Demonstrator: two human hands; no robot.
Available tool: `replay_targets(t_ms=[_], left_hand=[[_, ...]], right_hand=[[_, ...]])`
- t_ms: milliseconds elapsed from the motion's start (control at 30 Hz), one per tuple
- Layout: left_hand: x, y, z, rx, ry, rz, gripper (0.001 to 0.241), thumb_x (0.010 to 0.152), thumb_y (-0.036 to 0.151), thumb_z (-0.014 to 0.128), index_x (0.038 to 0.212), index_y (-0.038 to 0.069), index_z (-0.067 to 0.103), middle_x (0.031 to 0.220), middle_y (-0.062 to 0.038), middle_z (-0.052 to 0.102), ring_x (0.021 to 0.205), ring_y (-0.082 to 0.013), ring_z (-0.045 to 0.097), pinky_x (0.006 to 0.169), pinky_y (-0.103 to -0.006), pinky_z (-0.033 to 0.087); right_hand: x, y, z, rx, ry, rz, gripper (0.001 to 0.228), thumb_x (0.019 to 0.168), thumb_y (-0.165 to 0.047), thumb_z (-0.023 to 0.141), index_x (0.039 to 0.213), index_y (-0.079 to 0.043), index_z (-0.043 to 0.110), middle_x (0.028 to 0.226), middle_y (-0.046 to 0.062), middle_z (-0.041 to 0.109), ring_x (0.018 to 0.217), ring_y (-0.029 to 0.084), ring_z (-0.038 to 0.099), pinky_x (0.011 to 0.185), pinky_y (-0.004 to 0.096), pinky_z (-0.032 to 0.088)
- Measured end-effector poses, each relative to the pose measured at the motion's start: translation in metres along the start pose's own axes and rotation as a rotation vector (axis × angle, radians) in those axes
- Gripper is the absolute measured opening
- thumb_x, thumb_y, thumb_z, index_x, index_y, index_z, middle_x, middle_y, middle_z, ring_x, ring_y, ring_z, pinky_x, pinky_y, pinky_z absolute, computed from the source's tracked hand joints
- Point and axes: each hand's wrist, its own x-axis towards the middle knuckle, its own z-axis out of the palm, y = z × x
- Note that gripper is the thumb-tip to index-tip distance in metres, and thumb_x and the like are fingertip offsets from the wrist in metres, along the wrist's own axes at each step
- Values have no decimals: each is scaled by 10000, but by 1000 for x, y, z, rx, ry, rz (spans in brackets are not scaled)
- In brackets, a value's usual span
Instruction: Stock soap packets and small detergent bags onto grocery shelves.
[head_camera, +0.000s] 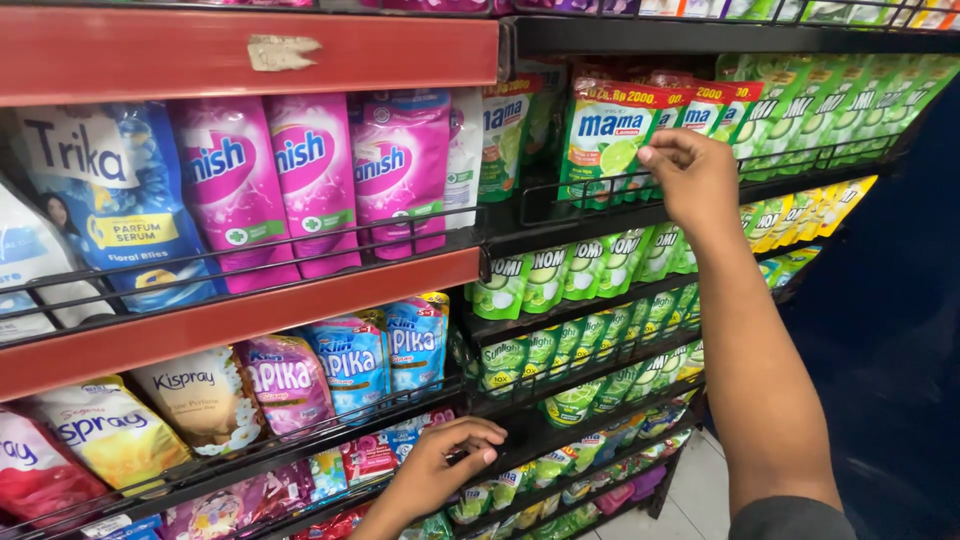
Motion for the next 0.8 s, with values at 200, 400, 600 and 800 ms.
replay_targets(t_ms=[200,400,600,800], left_hand=[[-9,0,-11,29,-15,37,153,929,74,720,1067,8,720,1176,-94,754,1009,-151,729,855,-288,580],[-24,-5,-20,-34,-35,-19,163,921,87,718,1067,15,724,1161,-84,763,975,-149,733,834,-284,585],[-55,-14,-25,-27,-96,67,166,950,104,716,1088,11,712,1158,-91,754,1009,-147,716,858,-300,562],[-96,-81,14,-142,-286,-283,218,963,161,715,1165,82,734,1088,-67,742,929,-114,671,839,-272,547]], right_hand=[[-3,-7,6,18,3,79,144,982,-70,758,1098,5,715,892,41,735,764,80,644,687,243,512],[-32,-28,2,-144,96,-39,175,962,-57,790,1093,29,713,924,54,740,836,90,693,749,252,560],[-195,35,-3,-15,440,-226,233,1168,-169,655,1023,1,586,836,31,620,729,100,558,680,236,446],[-609,285,55,-95,-261,370,11,741,-16,648,731,-17,643,779,116,722,714,273,660,676,386,539]])
